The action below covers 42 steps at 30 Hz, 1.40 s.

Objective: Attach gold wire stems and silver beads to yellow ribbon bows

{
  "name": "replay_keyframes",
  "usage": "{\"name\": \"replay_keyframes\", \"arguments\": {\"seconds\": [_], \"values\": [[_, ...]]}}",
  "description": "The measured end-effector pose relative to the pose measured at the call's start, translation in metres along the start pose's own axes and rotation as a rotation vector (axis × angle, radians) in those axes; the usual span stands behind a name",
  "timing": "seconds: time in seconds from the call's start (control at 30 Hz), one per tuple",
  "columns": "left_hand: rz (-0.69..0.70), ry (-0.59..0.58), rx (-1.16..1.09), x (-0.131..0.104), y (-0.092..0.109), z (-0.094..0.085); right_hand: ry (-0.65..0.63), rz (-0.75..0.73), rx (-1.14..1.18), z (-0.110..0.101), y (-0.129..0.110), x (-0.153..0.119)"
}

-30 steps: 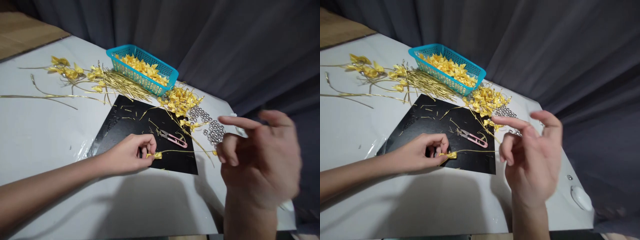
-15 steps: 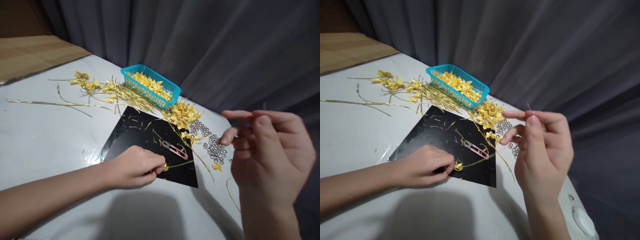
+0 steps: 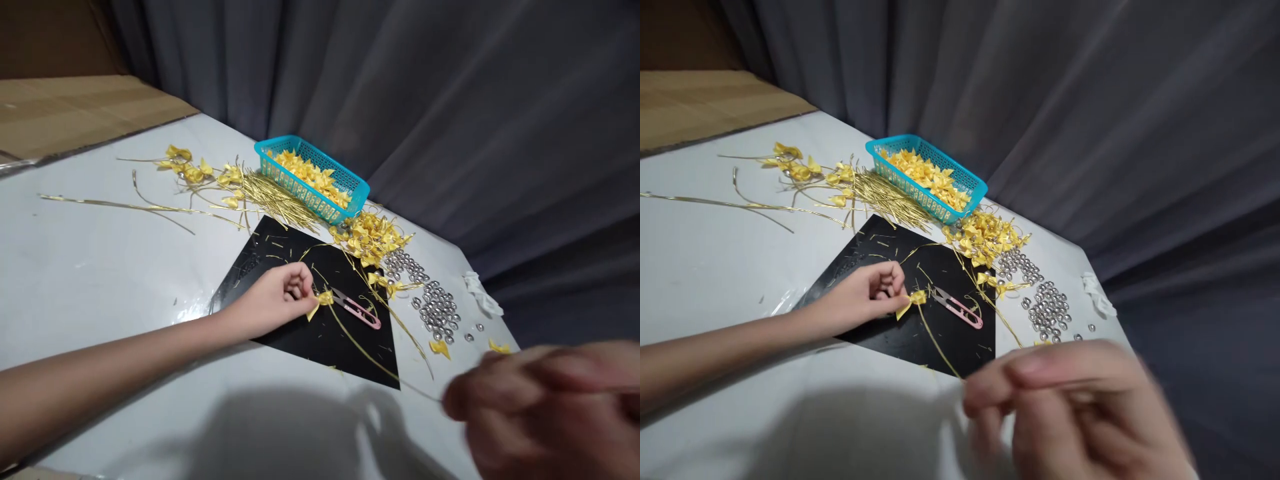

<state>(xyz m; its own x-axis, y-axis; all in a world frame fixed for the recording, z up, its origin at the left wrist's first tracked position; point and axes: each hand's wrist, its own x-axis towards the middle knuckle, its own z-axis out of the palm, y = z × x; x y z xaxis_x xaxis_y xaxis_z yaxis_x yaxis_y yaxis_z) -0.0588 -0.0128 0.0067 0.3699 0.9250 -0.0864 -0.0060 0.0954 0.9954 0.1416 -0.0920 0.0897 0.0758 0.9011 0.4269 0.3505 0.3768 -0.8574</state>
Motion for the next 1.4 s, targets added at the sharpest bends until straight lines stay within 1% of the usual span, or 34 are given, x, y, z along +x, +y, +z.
{"name": "replay_keyframes", "arguments": {"seconds": [0.03, 0.07, 0.13, 0.17, 0.2, 0.23, 0.3, 0.4, 0.47, 0.53, 0.6, 0.67, 0.73, 0.83, 0.9, 1.0, 1.13, 1.23, 1.4], "values": [[-0.063, 0.023, -0.128, 0.002, 0.0, 0.0, -0.027, -0.012, -0.025, 0.011, 0.004, -0.006], [-0.108, 0.042, -0.239, 0.003, 0.001, -0.001, -0.111, -0.016, -0.045, 0.02, 0.01, -0.009], [-0.142, 0.067, -0.394, 0.006, 0.001, -0.004, -0.384, -0.026, -0.049, 0.034, 0.025, -0.012], [-0.144, 0.081, -0.444, 0.007, 0.001, -0.005, -0.487, 0.001, -0.059, 0.038, 0.034, -0.012], [-0.147, 0.1, -0.48, 0.007, 0.001, -0.006, -0.557, 0.025, -0.059, 0.039, 0.042, -0.011], [-0.151, 0.13, -0.509, 0.008, 0.0, -0.007, -0.6, 0.082, -0.066, 0.037, 0.049, -0.009], [-0.159, 0.195, -0.55, 0.009, 0.0, -0.009, -0.574, 0.187, -0.042, 0.031, 0.058, -0.004], [-0.156, 0.255, -0.583, 0.01, -0.001, -0.012, -0.412, 0.326, 0.074, 0.02, 0.06, 0.002], [-0.15, 0.258, -0.571, 0.011, -0.001, -0.013, -0.336, 0.417, 0.157, 0.018, 0.057, 0.004], [-0.15, 0.225, -0.557, 0.01, -0.001, -0.013, -0.306, 0.454, 0.162, 0.02, 0.055, 0.004], [-0.158, 0.158, -0.563, 0.007, -0.001, -0.01, -0.3, 0.41, 0.065, 0.024, 0.055, 0.0], [-0.189, 0.08, -0.591, 0.004, -0.001, -0.006, -0.288, 0.306, -0.067, 0.03, 0.058, -0.005], [-0.248, 0.024, -0.641, 0.0, 0.0, 0.0, -0.283, 0.146, -0.182, 0.033, 0.061, -0.009], [-0.356, -0.017, -0.703, -0.005, 0.002, 0.009, -0.293, -0.15, -0.319, 0.034, 0.062, -0.012], [-0.393, -0.025, -0.695, -0.007, 0.004, 0.013, -0.291, -0.263, -0.369, 0.033, 0.061, -0.011], [-0.398, -0.023, -0.655, -0.008, 0.005, 0.016, -0.299, -0.296, -0.385, 0.032, 0.059, -0.01], [-0.386, -0.019, -0.624, -0.008, 0.005, 0.016, -0.326, -0.262, -0.408, 0.031, 0.06, -0.011], [-0.384, -0.036, -0.615, -0.008, 0.004, 0.015, -0.335, -0.244, -0.418, 0.031, 0.06, -0.012], [-0.337, -0.068, -0.637, -0.007, 0.003, 0.016, -0.325, -0.239, -0.411, 0.032, 0.059, -0.013]]}}
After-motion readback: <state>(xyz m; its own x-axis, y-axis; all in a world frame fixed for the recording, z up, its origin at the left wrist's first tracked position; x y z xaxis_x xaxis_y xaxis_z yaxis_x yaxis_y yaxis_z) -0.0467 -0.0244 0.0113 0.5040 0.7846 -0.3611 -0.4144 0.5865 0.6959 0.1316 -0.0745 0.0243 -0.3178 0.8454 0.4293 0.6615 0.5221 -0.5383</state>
